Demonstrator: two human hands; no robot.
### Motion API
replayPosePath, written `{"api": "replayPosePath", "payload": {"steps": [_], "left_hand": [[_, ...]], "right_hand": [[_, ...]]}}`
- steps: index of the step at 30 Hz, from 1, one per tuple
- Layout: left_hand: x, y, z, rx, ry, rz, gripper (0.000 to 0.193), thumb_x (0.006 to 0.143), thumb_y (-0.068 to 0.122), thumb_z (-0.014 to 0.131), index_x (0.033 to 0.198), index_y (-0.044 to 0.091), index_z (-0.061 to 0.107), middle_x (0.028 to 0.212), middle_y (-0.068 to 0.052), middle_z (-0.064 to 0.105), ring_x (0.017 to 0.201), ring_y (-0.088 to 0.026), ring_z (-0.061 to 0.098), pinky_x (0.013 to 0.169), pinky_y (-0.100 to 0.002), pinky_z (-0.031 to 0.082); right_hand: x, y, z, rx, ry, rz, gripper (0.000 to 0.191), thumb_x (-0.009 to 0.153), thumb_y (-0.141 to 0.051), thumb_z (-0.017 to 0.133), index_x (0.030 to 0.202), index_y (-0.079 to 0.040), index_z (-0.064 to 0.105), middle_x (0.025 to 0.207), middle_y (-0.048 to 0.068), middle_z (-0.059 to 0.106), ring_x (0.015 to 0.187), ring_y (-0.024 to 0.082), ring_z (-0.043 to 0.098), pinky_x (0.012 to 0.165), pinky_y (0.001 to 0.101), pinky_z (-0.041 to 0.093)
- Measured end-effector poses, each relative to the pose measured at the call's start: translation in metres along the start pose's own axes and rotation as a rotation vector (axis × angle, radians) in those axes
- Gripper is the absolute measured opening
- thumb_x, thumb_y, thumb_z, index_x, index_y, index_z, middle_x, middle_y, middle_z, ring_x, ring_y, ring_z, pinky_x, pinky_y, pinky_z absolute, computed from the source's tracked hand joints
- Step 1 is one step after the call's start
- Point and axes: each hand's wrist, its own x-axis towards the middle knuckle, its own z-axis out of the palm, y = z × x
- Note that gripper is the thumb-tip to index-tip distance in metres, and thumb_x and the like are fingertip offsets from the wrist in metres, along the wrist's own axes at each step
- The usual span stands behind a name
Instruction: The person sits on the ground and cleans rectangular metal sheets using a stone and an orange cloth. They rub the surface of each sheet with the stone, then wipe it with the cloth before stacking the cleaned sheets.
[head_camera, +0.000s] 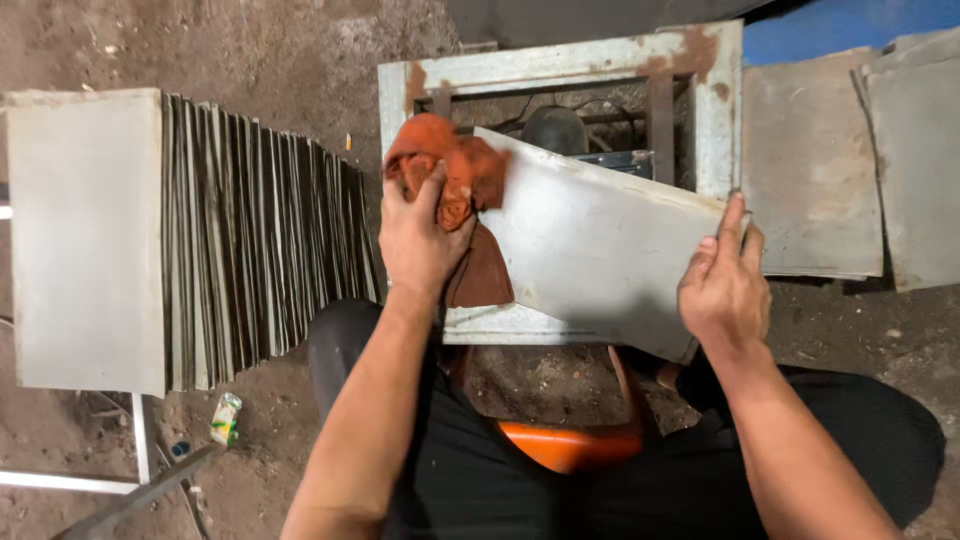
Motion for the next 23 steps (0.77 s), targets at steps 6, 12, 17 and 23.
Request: {"api": "replayPosePath", "payload": {"steps": [6,12,17,23], "left_hand": [[-0.075,0.119,0.028,0.079,-0.272,0.146,0.02,0.092,0.03,0.071,0.111,0.023,0.073,0.099,-0.012,0.067,0.078,-0.029,0.066,0.057,-0.046,0.053],[-0.084,0.182,-0.026,-0.861,-0.376,-0.208,0.071,0.075,0.03,0.075,0.143,0.018,0.06,0.127,-0.02,0.056,0.121,-0.038,0.062,0.108,-0.043,0.055],[-0.04,0.175,-0.053,-0.798,-0.676,0.028,0.103,0.082,0.045,0.084,0.16,0.009,0.029,0.152,-0.033,0.033,0.143,-0.049,0.035,0.114,-0.049,0.036],[0.022,0.079,-0.077,0.199,-0.96,0.111,0.122,0.074,0.054,0.084,0.159,0.0,0.015,0.168,-0.018,0.015,0.153,-0.033,0.021,0.122,-0.055,0.022]], "right_hand": [[0.014,0.007,0.013,-0.203,0.221,-0.225,0.059,0.11,-0.027,0.038,0.167,-0.009,0.032,0.16,0.032,0.023,0.13,0.049,0.05,0.108,0.0583,0.037],[0.048,0.038,0.02,0.245,0.531,-0.3,0.058,0.115,-0.049,0.049,0.154,-0.006,0.052,0.157,0.024,0.042,0.143,0.043,0.047,0.121,0.0554,0.037],[0.018,0.049,-0.027,1.05,0.176,-0.165,0.079,0.103,-0.069,0.049,0.146,-0.003,0.057,0.141,0.022,0.056,0.125,0.03,0.057,0.107,0.0476,0.043],[-0.029,-0.038,-0.041,0.432,0.163,-0.317,0.095,0.083,-0.083,0.062,0.147,-0.014,0.049,0.136,0.018,0.064,0.125,0.036,0.062,0.109,0.0546,0.05]]}}
